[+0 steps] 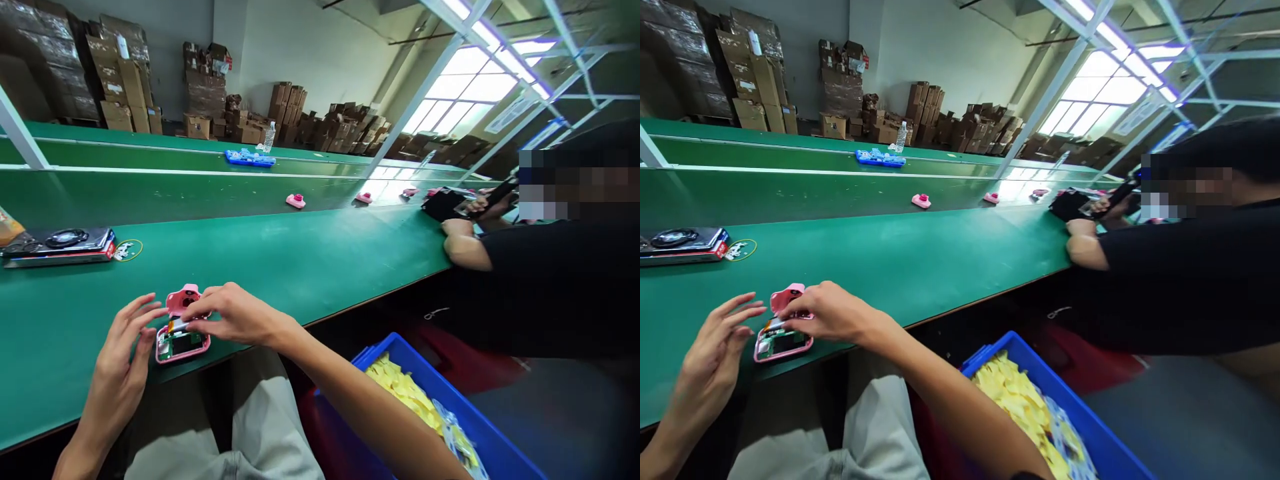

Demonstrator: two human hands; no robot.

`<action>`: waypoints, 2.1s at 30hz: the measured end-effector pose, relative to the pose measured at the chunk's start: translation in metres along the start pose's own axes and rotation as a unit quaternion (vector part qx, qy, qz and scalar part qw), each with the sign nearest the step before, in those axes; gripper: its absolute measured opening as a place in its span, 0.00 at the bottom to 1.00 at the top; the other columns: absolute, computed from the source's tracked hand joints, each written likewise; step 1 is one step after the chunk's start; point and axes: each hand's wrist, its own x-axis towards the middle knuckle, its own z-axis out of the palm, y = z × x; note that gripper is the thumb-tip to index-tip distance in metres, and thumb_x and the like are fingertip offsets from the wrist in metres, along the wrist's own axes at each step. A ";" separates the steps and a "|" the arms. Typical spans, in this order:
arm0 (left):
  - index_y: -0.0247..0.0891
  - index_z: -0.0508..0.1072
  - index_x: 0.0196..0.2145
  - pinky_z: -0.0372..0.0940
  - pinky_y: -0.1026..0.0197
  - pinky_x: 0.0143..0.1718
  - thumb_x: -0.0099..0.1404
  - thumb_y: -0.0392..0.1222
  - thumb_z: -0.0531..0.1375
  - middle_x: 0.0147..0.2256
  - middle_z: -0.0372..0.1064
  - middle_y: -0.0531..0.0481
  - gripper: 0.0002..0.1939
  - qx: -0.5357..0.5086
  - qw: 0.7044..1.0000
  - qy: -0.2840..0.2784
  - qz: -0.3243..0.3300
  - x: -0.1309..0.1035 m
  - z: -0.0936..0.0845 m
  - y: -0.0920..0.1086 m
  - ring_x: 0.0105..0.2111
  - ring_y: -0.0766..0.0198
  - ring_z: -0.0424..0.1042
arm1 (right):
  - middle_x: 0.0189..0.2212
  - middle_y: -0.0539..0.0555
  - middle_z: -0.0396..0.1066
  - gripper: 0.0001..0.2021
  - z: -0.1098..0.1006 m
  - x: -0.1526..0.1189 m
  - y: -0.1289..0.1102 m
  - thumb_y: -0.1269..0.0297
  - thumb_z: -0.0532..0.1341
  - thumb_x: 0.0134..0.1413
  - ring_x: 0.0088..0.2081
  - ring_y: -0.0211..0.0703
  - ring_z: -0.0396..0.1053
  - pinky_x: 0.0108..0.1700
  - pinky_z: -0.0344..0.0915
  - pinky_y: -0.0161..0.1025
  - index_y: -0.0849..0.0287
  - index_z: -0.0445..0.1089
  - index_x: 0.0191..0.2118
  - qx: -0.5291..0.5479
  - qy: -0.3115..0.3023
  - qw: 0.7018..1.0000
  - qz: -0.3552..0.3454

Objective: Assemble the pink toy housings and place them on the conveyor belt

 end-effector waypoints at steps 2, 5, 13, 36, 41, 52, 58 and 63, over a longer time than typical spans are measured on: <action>0.46 0.75 0.52 0.67 0.53 0.54 0.74 0.54 0.54 0.59 0.67 0.46 0.17 0.020 0.999 -0.020 -0.018 0.000 0.000 -0.001 0.57 0.53 0.69 | 0.44 0.52 0.80 0.08 0.007 -0.004 0.003 0.70 0.63 0.66 0.46 0.38 0.75 0.50 0.67 0.33 0.61 0.77 0.47 0.003 0.035 0.999 -0.002; 0.43 0.78 0.46 0.71 0.59 0.42 0.73 0.57 0.55 0.49 0.75 0.46 0.19 -0.002 0.998 -0.050 -0.045 0.002 0.003 0.000 0.43 0.57 0.77 | 0.46 0.51 0.80 0.09 0.019 -0.014 0.001 0.71 0.59 0.69 0.47 0.38 0.73 0.55 0.66 0.36 0.59 0.77 0.47 -0.039 0.050 0.998 -0.025; 0.43 0.80 0.34 0.71 0.62 0.40 0.69 0.62 0.58 0.38 0.79 0.50 0.21 -0.015 0.994 -0.034 -0.107 0.006 0.003 0.007 0.37 0.59 0.79 | 0.39 0.53 0.77 0.11 0.044 -0.039 -0.011 0.79 0.59 0.63 0.39 0.40 0.69 0.49 0.70 0.36 0.62 0.73 0.47 -0.181 0.029 0.983 0.006; 0.49 0.71 0.57 0.70 0.47 0.55 0.74 0.45 0.55 0.57 0.67 0.43 0.16 0.101 0.988 -0.107 0.049 -0.030 0.006 -0.004 0.57 0.51 0.68 | 0.49 0.60 0.78 0.22 0.044 -0.032 0.019 0.50 0.55 0.70 0.47 0.51 0.70 0.48 0.69 0.47 0.57 0.79 0.34 -0.202 0.289 0.934 0.063; 0.49 0.73 0.55 0.69 0.42 0.52 0.73 0.42 0.54 0.56 0.66 0.42 0.15 0.149 0.982 -0.101 0.055 -0.027 0.010 -0.001 0.54 0.47 0.69 | 0.26 0.58 0.76 0.36 -0.016 0.086 0.018 0.36 0.48 0.67 0.31 0.45 0.72 0.38 0.66 0.40 0.61 0.77 0.26 -0.018 -0.106 0.928 0.356; 0.45 0.69 0.56 0.67 0.56 0.56 0.64 0.52 0.68 0.53 0.72 0.47 0.26 -0.196 0.969 0.061 -0.141 -0.025 0.004 0.004 0.54 0.55 0.72 | 0.20 0.48 0.69 0.22 -0.033 0.107 -0.020 0.47 0.70 0.53 0.25 0.36 0.64 0.28 0.55 0.34 0.60 0.72 0.21 -0.030 -0.231 0.940 0.250; 0.40 0.74 0.53 0.71 0.64 0.49 0.72 0.56 0.58 0.53 0.73 0.45 0.21 -0.482 0.834 0.210 -0.167 0.012 0.009 0.032 0.51 0.61 0.75 | 0.30 0.49 0.75 0.10 -0.061 0.074 -0.044 0.58 0.66 0.62 0.32 0.35 0.66 0.32 0.57 0.33 0.60 0.78 0.37 0.051 -0.055 0.997 -0.023; 0.37 0.73 0.56 0.74 0.55 0.49 0.71 0.57 0.60 0.50 0.76 0.41 0.25 -0.487 0.846 0.145 -0.160 0.036 0.009 0.050 0.49 0.54 0.78 | 0.33 0.49 0.76 0.06 -0.070 0.082 -0.047 0.63 0.67 0.62 0.34 0.35 0.69 0.37 0.60 0.33 0.60 0.80 0.38 0.051 -0.086 0.990 -0.102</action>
